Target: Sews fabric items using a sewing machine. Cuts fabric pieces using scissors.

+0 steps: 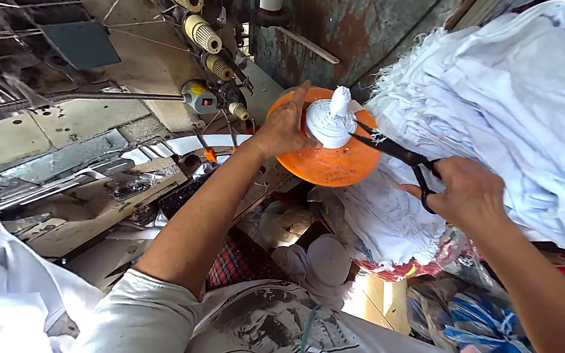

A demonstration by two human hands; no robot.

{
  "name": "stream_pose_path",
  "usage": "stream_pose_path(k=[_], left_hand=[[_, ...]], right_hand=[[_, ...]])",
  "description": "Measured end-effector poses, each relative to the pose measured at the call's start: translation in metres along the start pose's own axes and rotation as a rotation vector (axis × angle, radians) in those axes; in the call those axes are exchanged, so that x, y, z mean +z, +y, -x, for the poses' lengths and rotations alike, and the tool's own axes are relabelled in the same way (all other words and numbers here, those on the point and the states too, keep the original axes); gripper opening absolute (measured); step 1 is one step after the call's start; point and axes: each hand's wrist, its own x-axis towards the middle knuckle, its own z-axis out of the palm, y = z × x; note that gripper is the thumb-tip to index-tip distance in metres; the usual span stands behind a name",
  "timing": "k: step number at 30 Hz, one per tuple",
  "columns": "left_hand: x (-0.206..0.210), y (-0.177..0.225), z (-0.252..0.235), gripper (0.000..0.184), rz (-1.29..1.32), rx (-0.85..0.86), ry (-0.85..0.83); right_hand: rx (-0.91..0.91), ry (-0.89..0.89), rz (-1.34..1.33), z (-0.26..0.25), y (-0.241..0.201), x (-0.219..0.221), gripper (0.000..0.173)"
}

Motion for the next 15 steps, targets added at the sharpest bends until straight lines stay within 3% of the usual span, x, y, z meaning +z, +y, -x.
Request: stream_pose_path(k=[7, 15], left_hand=[[0.002, -0.002, 0.011, 0.111, 0.055, 0.013, 0.093], [-0.001, -0.011, 0.003, 0.101, 0.099, 0.072, -0.007]], right_hand=[[-0.131, 0.057, 0.091, -0.012, 0.003, 0.021, 0.061], [-0.225, 0.062, 0.133, -0.042, -0.002, 0.028, 0.059]])
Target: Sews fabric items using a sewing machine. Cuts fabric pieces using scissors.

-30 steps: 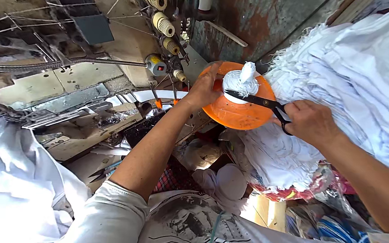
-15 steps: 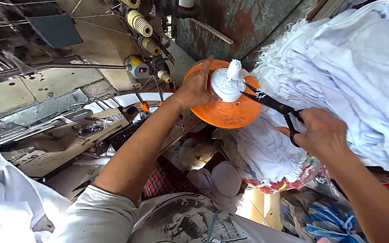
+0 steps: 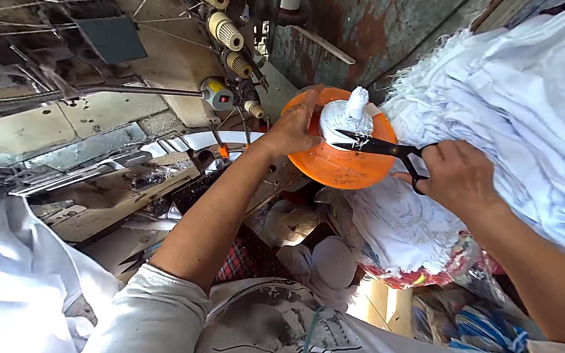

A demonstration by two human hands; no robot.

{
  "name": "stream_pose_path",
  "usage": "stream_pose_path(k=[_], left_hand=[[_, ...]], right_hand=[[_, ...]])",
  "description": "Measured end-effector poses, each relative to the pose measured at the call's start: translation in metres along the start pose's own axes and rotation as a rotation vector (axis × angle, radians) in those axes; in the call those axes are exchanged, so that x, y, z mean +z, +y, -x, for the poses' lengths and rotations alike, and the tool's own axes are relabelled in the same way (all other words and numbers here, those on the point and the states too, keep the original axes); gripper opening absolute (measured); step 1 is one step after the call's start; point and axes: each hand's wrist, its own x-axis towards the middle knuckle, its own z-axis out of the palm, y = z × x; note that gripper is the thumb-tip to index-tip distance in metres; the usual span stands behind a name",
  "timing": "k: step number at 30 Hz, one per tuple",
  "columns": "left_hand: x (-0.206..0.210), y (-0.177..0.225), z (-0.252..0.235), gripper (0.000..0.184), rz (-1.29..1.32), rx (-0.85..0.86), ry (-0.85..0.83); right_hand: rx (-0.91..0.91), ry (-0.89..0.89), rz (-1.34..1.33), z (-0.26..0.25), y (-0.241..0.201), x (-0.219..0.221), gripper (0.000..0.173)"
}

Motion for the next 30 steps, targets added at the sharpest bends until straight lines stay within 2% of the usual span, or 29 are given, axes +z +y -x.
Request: stream_pose_path(k=[16, 21, 22, 26, 28, 30], left_hand=[[-0.002, 0.002, -0.003, 0.100, 0.054, -0.046, -0.037], [-0.002, 0.000, -0.003, 0.099, 0.052, -0.040, -0.031], [-0.002, 0.000, -0.003, 0.099, 0.052, -0.035, -0.030], [-0.002, 0.001, -0.003, 0.099, 0.052, -0.037, -0.035], [-0.001, 0.000, -0.003, 0.099, 0.043, -0.041, -0.031], [-0.001, 0.000, -0.003, 0.099, 0.038, -0.048, -0.028]], right_hand=[[-0.107, 0.036, -0.034, -0.006, -0.006, -0.007, 0.047], [-0.096, -0.020, -0.072, -0.007, -0.009, -0.016, 0.023], [-0.081, -0.022, -0.074, -0.006, -0.010, -0.018, 0.026], [0.076, -0.018, -0.109, 0.001, -0.010, -0.029, 0.057], [0.114, -0.009, -0.075, 0.005, -0.006, -0.030, 0.064], [0.098, 0.018, -0.044, 0.008, -0.007, -0.026, 0.063]])
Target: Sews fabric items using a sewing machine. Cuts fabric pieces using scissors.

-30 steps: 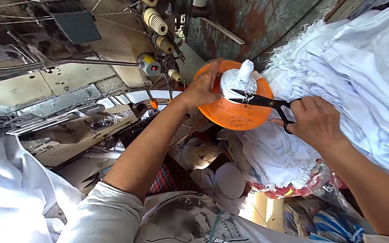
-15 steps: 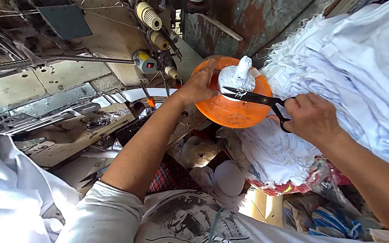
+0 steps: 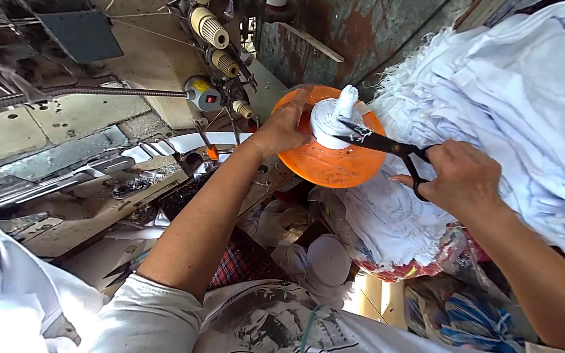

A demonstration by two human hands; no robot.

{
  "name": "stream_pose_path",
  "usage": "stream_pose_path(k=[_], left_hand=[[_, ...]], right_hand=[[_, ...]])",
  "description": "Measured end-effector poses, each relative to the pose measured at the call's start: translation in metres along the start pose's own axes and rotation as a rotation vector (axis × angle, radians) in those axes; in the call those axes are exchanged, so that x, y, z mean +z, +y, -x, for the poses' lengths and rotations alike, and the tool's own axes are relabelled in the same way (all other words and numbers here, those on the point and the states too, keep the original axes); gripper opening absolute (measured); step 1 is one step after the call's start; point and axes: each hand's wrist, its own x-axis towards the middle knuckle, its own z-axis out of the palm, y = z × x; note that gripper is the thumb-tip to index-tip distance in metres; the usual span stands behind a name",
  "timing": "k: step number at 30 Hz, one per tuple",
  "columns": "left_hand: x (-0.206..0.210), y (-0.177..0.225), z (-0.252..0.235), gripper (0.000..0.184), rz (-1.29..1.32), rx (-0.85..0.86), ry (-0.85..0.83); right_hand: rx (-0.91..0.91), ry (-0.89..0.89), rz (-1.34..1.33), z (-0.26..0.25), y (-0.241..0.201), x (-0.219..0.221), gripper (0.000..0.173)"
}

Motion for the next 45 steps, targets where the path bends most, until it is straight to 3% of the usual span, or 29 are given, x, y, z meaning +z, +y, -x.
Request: stream_pose_path(k=[10, 17, 21, 26, 29, 31, 33, 35, 38, 41, 45], left_hand=[[-0.001, 0.000, 0.004, 0.099, 0.028, -0.006, -0.001], [0.001, -0.002, 0.002, 0.100, 0.045, 0.028, -0.003], [0.002, -0.010, 0.007, 0.098, -0.016, 0.059, 0.006], [0.006, -0.021, 0.005, 0.091, -0.015, 0.133, 0.005], [-0.002, -0.023, 0.007, 0.085, -0.025, 0.093, -0.054], [-0.003, -0.023, 0.004, 0.073, -0.075, 0.055, -0.099], [0.001, -0.005, 0.002, 0.066, -0.094, -0.121, -0.122], [-0.002, -0.038, -0.006, 0.069, -0.117, -0.020, -0.153], [0.002, -0.036, 0.005, 0.079, -0.100, 0.126, -0.053], [0.005, -0.009, 0.030, 0.081, -0.235, 0.132, 0.102], [0.009, -0.002, 0.061, 0.076, -0.274, 0.163, 0.180]], right_hand=[[-0.041, -0.047, 0.090, -0.011, -0.030, 0.011, 0.046], [-0.072, -0.051, 0.127, -0.014, -0.031, 0.010, 0.043], [-0.053, -0.058, 0.009, -0.010, -0.035, 0.009, 0.038], [0.021, -0.008, -0.132, -0.008, -0.038, 0.010, 0.016], [0.062, -0.099, -0.213, -0.009, -0.040, 0.010, 0.016], [0.093, -0.134, -0.298, -0.001, -0.039, 0.005, 0.022], [0.161, -0.106, -0.464, 0.022, -0.042, -0.003, 0.034], [0.293, 0.005, -0.716, 0.060, -0.057, -0.008, 0.041], [0.405, 0.047, -1.196, 0.125, -0.087, 0.001, 0.038], [0.528, -0.282, -1.488, 0.194, -0.103, 0.024, 0.040], [0.814, -0.824, -1.229, 0.238, -0.106, 0.044, 0.044]])
